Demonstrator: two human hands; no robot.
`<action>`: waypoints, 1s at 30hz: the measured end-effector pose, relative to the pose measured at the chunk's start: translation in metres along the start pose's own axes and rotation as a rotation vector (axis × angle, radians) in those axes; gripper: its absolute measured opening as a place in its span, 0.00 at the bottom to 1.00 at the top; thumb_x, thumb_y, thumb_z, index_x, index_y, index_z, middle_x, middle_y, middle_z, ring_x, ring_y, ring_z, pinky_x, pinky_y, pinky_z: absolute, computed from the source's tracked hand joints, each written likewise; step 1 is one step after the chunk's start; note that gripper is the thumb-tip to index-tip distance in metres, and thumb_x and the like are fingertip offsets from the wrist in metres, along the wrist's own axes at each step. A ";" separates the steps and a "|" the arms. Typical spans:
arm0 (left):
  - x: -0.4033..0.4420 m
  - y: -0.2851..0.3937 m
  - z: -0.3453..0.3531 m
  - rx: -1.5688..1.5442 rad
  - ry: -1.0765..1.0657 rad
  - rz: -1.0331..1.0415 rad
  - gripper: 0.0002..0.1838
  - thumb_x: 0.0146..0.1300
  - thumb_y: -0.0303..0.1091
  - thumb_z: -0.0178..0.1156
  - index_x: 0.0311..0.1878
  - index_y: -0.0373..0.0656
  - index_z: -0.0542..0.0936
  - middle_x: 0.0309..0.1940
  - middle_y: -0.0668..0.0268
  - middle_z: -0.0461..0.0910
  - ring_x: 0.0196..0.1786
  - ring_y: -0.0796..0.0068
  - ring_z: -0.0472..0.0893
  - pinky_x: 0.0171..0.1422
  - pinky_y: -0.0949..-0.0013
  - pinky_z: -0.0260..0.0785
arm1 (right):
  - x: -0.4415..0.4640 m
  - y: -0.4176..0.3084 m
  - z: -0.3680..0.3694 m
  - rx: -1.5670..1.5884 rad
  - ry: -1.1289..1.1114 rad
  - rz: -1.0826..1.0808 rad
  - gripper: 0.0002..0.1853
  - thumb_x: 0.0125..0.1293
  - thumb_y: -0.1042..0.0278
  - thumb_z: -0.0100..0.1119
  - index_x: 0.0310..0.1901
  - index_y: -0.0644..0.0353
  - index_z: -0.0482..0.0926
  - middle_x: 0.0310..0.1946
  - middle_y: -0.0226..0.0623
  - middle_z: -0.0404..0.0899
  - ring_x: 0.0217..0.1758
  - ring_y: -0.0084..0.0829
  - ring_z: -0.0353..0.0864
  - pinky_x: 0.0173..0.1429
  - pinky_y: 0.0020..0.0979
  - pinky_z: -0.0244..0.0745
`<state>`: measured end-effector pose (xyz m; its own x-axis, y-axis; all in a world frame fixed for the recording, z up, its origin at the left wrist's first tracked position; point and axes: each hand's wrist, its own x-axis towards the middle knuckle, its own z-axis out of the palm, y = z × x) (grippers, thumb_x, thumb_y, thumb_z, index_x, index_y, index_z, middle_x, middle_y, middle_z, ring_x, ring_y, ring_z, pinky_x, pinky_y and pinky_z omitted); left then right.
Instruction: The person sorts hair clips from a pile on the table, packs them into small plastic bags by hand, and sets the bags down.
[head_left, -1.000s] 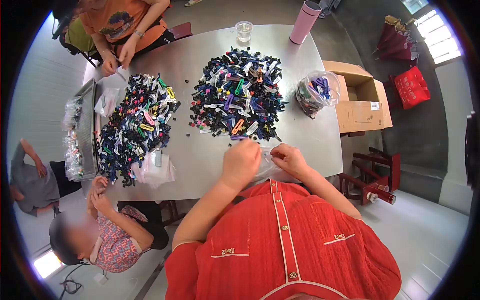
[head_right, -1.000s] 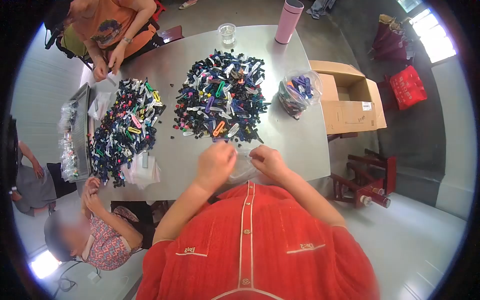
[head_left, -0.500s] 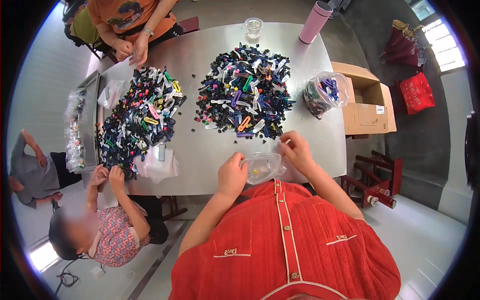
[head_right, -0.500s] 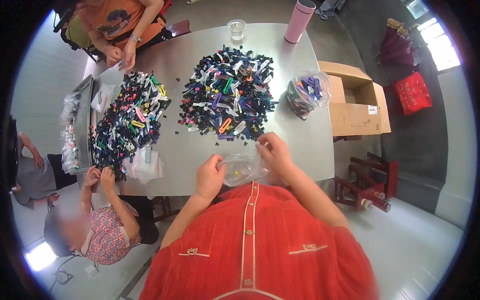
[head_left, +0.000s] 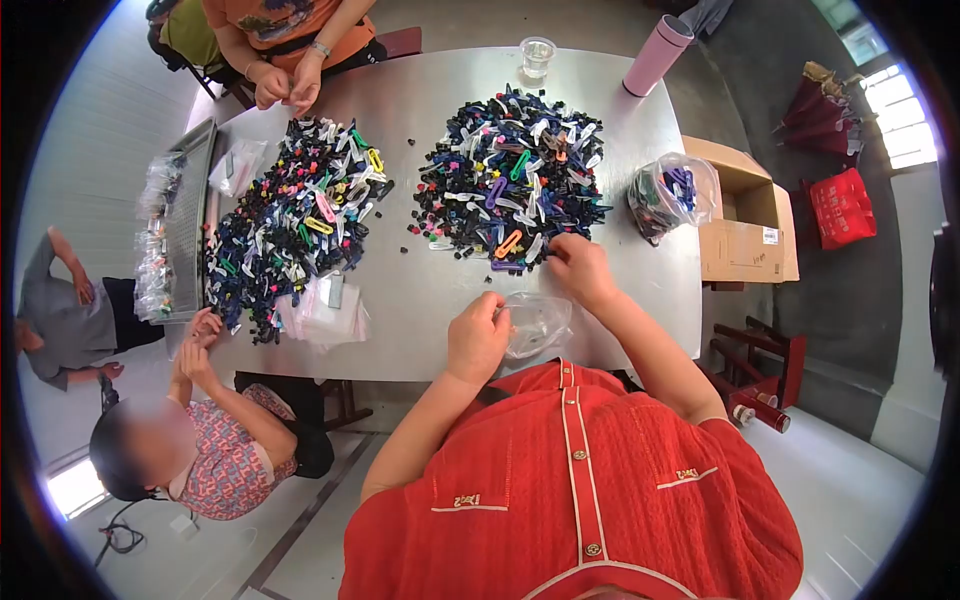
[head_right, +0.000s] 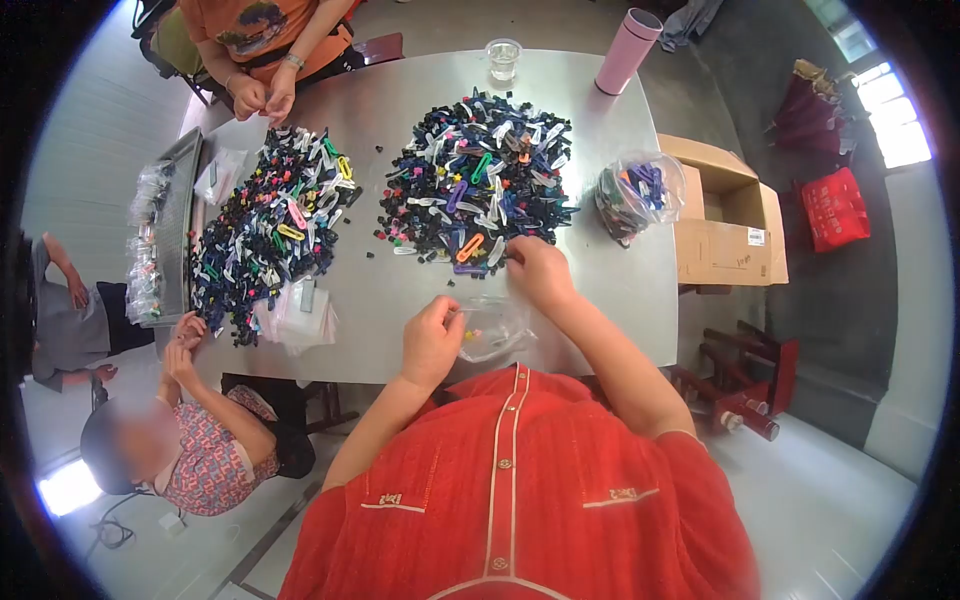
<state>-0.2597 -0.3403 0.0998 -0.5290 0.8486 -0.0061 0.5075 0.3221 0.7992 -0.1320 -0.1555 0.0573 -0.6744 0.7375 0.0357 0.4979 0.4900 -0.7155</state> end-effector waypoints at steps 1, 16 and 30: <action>0.001 0.002 0.000 -0.003 0.003 -0.003 0.07 0.62 0.31 0.62 0.40 0.40 0.78 0.27 0.54 0.81 0.30 0.52 0.82 0.34 0.55 0.71 | -0.004 -0.021 -0.016 -0.003 -0.004 -0.002 0.08 0.58 0.71 0.62 0.40 0.57 0.82 0.35 0.44 0.83 0.36 0.46 0.83 0.41 0.42 0.78; -0.015 0.001 0.002 0.048 -0.116 0.025 0.05 0.63 0.30 0.60 0.39 0.40 0.77 0.33 0.53 0.82 0.36 0.48 0.82 0.38 0.53 0.73 | -0.008 0.001 0.024 -0.112 -0.149 -0.244 0.07 0.58 0.72 0.65 0.39 0.58 0.83 0.34 0.39 0.79 0.36 0.42 0.82 0.38 0.39 0.78; 0.004 -0.007 -0.002 -0.138 -0.140 -0.070 0.08 0.65 0.34 0.62 0.37 0.38 0.78 0.30 0.52 0.82 0.34 0.51 0.83 0.38 0.59 0.74 | -0.041 -0.053 -0.034 0.139 -0.264 -0.290 0.09 0.57 0.70 0.70 0.37 0.62 0.82 0.35 0.41 0.80 0.31 0.40 0.79 0.37 0.36 0.75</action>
<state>-0.2671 -0.3401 0.0954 -0.4553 0.8793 -0.1400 0.3702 0.3299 0.8684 -0.1123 -0.1961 0.1176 -0.9014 0.4250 0.0829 0.2004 0.5790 -0.7903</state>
